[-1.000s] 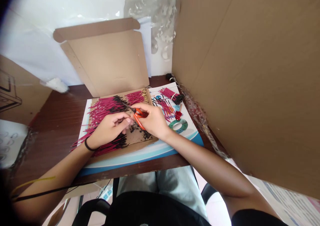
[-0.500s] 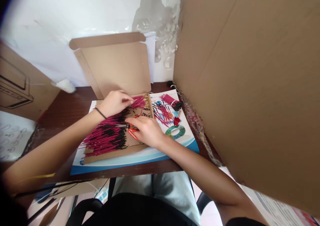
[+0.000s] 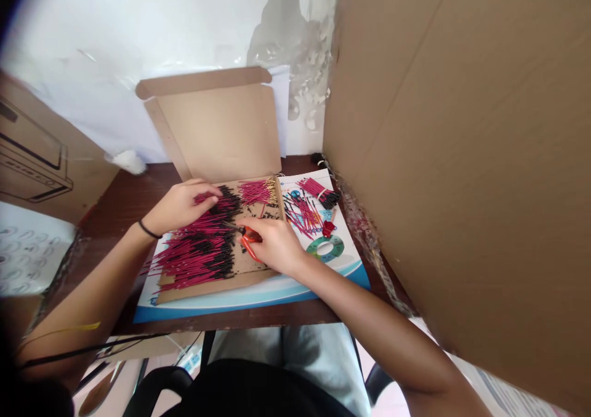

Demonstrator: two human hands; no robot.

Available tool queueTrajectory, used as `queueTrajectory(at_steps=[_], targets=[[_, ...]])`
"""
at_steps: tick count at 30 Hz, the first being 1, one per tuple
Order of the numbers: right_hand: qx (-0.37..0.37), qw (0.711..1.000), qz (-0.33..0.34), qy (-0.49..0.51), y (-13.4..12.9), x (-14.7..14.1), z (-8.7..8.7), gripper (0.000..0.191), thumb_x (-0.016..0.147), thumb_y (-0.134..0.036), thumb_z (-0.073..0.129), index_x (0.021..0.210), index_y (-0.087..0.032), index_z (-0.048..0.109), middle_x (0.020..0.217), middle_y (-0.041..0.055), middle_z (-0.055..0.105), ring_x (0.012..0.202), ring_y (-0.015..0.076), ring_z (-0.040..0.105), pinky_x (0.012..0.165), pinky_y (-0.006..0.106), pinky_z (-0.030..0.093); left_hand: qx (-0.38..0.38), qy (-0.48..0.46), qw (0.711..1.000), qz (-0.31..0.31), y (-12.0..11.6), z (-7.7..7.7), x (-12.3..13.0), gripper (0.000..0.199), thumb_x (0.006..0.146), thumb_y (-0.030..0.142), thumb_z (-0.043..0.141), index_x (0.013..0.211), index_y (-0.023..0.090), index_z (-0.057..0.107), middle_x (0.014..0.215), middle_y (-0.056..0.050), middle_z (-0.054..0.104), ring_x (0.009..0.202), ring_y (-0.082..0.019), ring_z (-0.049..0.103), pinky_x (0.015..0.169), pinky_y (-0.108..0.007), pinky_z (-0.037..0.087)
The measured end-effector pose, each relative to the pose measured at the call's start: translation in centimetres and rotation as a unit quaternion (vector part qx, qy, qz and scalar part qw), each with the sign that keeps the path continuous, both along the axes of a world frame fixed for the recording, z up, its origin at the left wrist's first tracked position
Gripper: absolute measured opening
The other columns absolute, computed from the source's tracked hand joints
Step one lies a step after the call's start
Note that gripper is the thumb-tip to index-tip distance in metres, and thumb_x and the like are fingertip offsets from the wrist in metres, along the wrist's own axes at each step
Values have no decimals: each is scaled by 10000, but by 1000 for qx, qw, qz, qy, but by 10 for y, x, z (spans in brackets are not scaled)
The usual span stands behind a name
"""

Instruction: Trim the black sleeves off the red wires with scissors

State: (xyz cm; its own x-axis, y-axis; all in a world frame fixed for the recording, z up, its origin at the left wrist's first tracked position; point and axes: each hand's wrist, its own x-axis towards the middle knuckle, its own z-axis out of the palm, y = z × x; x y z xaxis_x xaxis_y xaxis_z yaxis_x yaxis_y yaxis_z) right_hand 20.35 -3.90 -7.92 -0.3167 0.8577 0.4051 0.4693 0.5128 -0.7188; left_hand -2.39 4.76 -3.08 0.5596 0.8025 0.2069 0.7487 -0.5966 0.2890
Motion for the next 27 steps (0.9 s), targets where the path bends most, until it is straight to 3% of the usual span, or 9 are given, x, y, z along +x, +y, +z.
queueTrajectory(at_steps=[5,12,20,27], targets=[[-33,999,-16,33,3,0,3,311,795,-294,690,1070,-151,713,677,-9,681,575,97,570,597,206,445,4,-6,1000,-19,-18,-2,-16,207,861,287,521,810,187,695,906,-58,683,864,-184,626,888,-329,490],[-54,998,-19,23,4,2,2,307,797,-333,676,1043,-155,719,617,-30,612,550,96,508,580,218,432,37,1,998,-45,-25,-16,-12,167,856,256,535,837,168,675,919,-74,642,908,-208,588,921,-383,465],[-63,998,-10,9,4,3,4,329,801,-350,678,1061,-150,704,632,-25,626,569,104,519,590,217,433,27,-9,998,-62,-25,-32,-3,183,870,252,523,859,177,689,932,-73,611,918,-203,560,904,-373,459],[-69,997,15,21,3,3,3,327,805,-332,681,1082,-159,690,699,3,689,599,119,571,612,228,459,35,13,996,-85,-26,-32,3,236,891,322,532,828,184,713,905,-75,606,866,-203,534,836,-375,452]])
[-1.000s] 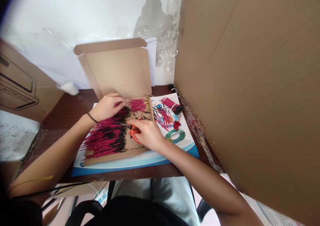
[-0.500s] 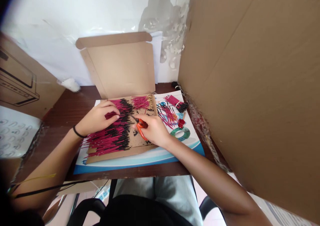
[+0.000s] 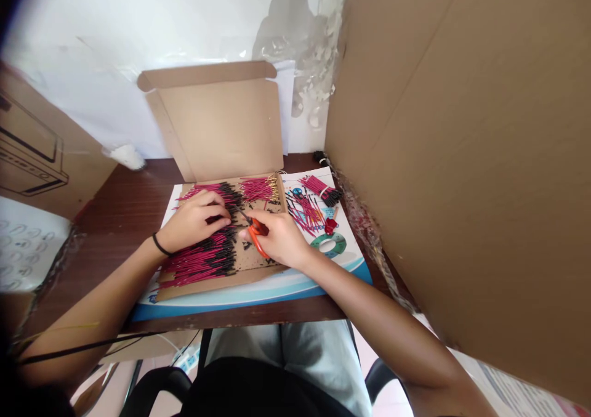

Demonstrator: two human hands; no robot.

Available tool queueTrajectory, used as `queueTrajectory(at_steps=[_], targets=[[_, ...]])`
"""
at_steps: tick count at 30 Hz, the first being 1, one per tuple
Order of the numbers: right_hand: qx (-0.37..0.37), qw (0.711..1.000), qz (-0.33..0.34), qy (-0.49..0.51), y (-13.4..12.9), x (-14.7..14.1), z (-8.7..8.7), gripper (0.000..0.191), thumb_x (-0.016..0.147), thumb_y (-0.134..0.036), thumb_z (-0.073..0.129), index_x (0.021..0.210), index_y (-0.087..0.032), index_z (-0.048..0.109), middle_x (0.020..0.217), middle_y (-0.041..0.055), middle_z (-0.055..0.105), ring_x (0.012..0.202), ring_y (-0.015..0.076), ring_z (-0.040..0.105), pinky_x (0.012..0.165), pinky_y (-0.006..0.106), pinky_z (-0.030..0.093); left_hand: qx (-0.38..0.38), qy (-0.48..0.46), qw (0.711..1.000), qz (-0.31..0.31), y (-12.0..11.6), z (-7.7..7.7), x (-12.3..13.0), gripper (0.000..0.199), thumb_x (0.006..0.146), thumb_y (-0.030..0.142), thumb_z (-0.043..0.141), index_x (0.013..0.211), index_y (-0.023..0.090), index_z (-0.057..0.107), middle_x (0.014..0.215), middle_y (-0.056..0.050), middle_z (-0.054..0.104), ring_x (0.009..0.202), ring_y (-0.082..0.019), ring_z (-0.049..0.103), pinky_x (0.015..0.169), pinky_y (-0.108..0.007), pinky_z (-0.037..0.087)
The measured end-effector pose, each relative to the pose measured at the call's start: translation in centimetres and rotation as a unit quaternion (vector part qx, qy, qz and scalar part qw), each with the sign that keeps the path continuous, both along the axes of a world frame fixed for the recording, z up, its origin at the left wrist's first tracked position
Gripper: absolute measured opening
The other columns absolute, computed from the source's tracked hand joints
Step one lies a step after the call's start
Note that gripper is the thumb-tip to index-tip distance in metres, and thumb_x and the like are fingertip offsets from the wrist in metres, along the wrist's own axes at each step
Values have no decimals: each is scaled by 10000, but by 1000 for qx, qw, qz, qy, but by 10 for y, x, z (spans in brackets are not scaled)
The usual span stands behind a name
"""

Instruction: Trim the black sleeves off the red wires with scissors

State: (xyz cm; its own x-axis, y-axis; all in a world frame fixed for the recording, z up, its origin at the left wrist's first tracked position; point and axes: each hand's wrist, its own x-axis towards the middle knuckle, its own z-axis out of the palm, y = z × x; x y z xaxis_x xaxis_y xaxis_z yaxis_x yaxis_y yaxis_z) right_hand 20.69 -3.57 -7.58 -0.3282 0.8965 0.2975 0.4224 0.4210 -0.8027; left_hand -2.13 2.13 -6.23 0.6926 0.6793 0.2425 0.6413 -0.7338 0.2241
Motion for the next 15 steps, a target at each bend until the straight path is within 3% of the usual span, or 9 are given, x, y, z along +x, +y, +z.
queueTrajectory(at_steps=[7,11,15], targets=[[4,1000,23,-9,0,0,3,350,820,-370,669,1096,-155,693,672,-11,665,576,101,533,599,211,427,-18,29,999,-13,3,-3,5,232,902,265,485,832,164,682,962,-92,604,936,-224,519,895,-398,428],[11,999,26,-28,0,1,3,398,830,-428,645,1087,-130,702,629,-20,615,576,98,509,595,207,408,-25,43,999,1,0,-5,6,236,925,227,417,832,159,622,967,-106,595,911,-232,492,851,-408,424],[17,999,30,-29,1,1,2,388,826,-417,654,1090,-137,704,612,-32,589,561,90,485,584,199,394,-42,-26,999,6,-2,6,1,192,926,202,388,820,173,545,976,-94,578,962,-220,498,899,-405,409]])
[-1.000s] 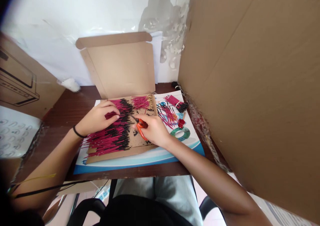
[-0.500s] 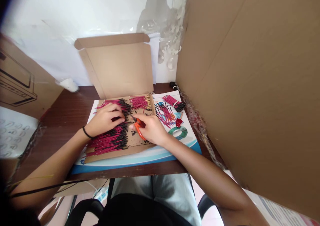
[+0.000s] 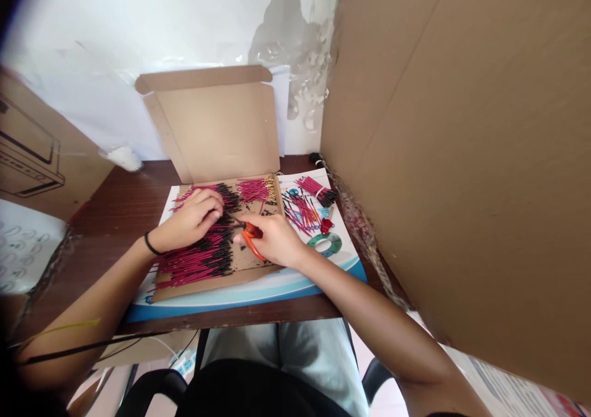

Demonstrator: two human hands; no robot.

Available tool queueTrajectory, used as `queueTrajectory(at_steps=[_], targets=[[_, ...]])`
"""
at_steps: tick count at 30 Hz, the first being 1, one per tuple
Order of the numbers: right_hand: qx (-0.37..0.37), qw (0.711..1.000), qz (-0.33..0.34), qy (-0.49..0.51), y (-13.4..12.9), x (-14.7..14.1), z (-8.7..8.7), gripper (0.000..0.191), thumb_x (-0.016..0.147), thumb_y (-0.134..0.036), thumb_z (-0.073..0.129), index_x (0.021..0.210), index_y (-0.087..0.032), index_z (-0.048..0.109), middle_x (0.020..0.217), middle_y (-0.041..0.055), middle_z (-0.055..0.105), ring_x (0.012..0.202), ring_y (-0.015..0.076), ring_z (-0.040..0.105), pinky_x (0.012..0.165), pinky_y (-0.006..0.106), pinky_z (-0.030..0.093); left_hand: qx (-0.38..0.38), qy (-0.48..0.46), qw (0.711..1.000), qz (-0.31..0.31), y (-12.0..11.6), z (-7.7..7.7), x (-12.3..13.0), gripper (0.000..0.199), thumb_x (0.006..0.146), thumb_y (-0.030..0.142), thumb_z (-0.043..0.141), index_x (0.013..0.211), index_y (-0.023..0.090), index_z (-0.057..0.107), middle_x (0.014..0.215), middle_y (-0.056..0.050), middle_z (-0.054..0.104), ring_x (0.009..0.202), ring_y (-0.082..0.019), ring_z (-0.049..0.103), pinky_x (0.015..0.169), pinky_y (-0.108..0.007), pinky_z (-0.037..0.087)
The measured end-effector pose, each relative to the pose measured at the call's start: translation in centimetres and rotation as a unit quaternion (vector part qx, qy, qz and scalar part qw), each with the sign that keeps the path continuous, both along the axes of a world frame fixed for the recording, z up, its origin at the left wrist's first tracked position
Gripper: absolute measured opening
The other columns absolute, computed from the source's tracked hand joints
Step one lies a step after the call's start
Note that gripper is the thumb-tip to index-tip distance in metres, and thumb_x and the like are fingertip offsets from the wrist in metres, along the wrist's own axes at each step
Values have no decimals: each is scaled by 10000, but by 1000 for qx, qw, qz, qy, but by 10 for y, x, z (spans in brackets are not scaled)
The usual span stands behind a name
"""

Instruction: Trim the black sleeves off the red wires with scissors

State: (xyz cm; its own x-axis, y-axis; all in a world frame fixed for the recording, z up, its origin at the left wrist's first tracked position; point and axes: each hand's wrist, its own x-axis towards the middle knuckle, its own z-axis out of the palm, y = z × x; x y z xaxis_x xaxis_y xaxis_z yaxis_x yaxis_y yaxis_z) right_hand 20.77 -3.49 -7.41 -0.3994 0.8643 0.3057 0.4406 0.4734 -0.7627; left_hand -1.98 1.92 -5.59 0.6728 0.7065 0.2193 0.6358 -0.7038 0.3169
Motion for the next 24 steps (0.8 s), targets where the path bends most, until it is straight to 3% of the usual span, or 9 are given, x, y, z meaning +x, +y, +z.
queueTrajectory(at_steps=[4,8,10,12,14,17,21,24], targets=[[-14,1000,1,-3,0,0,0,353,804,-371,687,1078,-149,710,599,-40,596,537,83,472,565,189,386,-33,-97,995,-18,4,15,-14,191,923,229,396,778,186,513,924,-65,572,967,-193,523,921,-374,407],[-23,1000,6,6,0,0,0,356,803,-328,694,1116,-159,698,627,-32,648,535,79,504,568,184,394,-89,-231,969,-5,8,17,-24,221,912,331,480,764,179,541,943,-77,590,931,-192,552,877,-357,433],[-15,1000,2,9,0,0,0,344,803,-330,692,1101,-157,704,621,-32,644,540,81,515,572,188,404,-138,-354,925,12,7,16,-19,243,893,380,534,759,178,540,875,-69,597,855,-178,560,797,-325,452],[2,1000,-23,14,0,-1,-1,323,801,-343,692,1064,-157,718,611,-32,635,543,86,520,570,194,417,-214,-501,838,15,3,16,-7,246,863,397,589,763,185,515,692,-12,541,642,-126,497,620,-258,427],[27,997,-67,19,-2,-2,-2,312,796,-350,693,1045,-163,727,621,-25,649,546,96,537,574,205,444,-336,-534,776,-1,-2,15,10,216,839,378,636,825,193,526,566,37,467,510,-90,395,508,-209,349],[76,990,-115,27,-4,0,0,291,810,-327,677,1063,-193,725,781,12,730,623,120,622,640,230,508,-430,-521,737,20,-10,8,35,214,816,362,674,840,176,571,610,23,512,498,-61,390,456,-172,286],[119,982,-145,-2,-5,6,6,301,826,-245,645,1122,-220,694,999,33,749,769,145,696,737,247,542,-422,-537,728,52,-18,-14,49,256,771,398,711,844,171,617,678,6,570,531,-59,436,477,-187,326],[136,975,-172,-48,-5,9,9,287,818,-196,628,1096,-208,698,971,37,756,772,159,707,717,248,541,-385,-504,770,68,-22,-29,48,253,770,392,717,868,170,646,744,-11,618,573,-70,485,536,-215,386]])
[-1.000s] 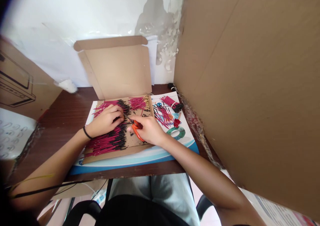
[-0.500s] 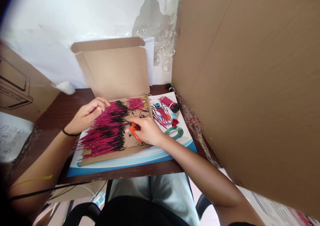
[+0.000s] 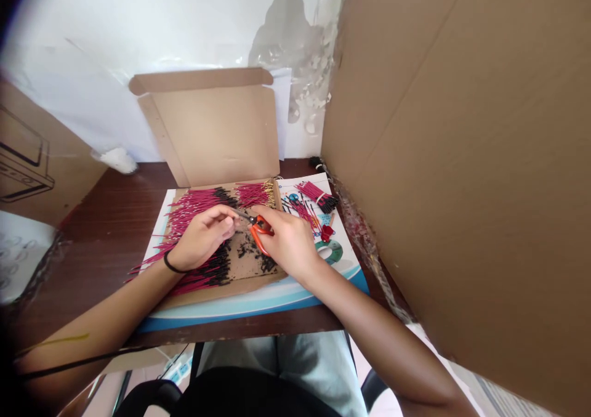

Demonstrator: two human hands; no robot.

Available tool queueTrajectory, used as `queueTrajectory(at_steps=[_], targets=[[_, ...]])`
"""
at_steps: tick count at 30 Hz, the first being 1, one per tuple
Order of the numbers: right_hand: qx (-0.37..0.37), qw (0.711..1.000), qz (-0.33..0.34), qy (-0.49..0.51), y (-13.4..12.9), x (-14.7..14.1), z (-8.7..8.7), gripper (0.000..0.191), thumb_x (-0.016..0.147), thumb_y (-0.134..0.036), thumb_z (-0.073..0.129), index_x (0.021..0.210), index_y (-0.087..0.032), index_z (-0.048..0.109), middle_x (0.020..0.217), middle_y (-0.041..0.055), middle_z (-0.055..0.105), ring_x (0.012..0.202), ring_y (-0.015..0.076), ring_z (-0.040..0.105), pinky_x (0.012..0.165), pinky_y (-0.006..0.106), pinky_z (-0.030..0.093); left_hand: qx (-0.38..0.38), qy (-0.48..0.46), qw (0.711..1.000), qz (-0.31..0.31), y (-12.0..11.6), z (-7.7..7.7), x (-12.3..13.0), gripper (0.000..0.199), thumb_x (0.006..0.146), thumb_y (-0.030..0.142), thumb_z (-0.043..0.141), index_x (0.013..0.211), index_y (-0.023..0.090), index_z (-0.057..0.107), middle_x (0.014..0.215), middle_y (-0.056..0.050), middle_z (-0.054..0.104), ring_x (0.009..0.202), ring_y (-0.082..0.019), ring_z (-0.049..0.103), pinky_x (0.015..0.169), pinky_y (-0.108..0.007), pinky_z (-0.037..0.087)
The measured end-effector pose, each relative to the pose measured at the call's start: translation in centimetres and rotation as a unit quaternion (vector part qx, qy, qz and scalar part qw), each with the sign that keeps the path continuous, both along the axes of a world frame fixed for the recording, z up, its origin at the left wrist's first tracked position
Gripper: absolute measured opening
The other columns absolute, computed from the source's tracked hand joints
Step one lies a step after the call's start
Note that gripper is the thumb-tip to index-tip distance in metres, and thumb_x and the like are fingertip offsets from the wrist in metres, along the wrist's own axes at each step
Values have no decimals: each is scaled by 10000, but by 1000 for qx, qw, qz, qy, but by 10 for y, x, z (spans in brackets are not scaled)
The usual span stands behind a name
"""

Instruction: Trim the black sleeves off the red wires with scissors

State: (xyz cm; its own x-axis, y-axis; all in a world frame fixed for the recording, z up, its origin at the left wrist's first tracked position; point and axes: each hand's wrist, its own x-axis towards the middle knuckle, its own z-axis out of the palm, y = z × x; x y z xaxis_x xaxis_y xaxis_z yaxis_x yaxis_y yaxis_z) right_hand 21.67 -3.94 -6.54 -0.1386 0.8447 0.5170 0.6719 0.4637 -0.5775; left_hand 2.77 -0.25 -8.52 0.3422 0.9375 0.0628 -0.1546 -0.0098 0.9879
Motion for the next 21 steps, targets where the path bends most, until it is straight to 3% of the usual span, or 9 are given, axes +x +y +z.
queueTrajectory(at_steps=[5,13,21], targets=[[9,999,-10,-38,1,0,2,269,811,-143,602,1053,-168,715,969,56,751,820,189,704,716,271,531,31,35,998,-31,-3,-2,-2,255,814,401,672,861,154,630,661,5,599,553,-74,500,548,-216,413],[-10,998,-3,-68,3,4,0,344,835,-197,627,1174,-188,684,839,41,725,698,147,651,608,243,473,29,47,998,2,-4,3,1,303,842,452,623,852,151,595,674,-24,646,541,-80,525,525,-207,428],[-40,996,7,-75,1,0,1,379,829,-231,634,1202,-171,668,964,62,734,745,155,671,611,250,485,34,54,998,13,-5,1,0,317,808,472,654,852,161,608,705,-28,661,535,-81,506,499,-210,393]])
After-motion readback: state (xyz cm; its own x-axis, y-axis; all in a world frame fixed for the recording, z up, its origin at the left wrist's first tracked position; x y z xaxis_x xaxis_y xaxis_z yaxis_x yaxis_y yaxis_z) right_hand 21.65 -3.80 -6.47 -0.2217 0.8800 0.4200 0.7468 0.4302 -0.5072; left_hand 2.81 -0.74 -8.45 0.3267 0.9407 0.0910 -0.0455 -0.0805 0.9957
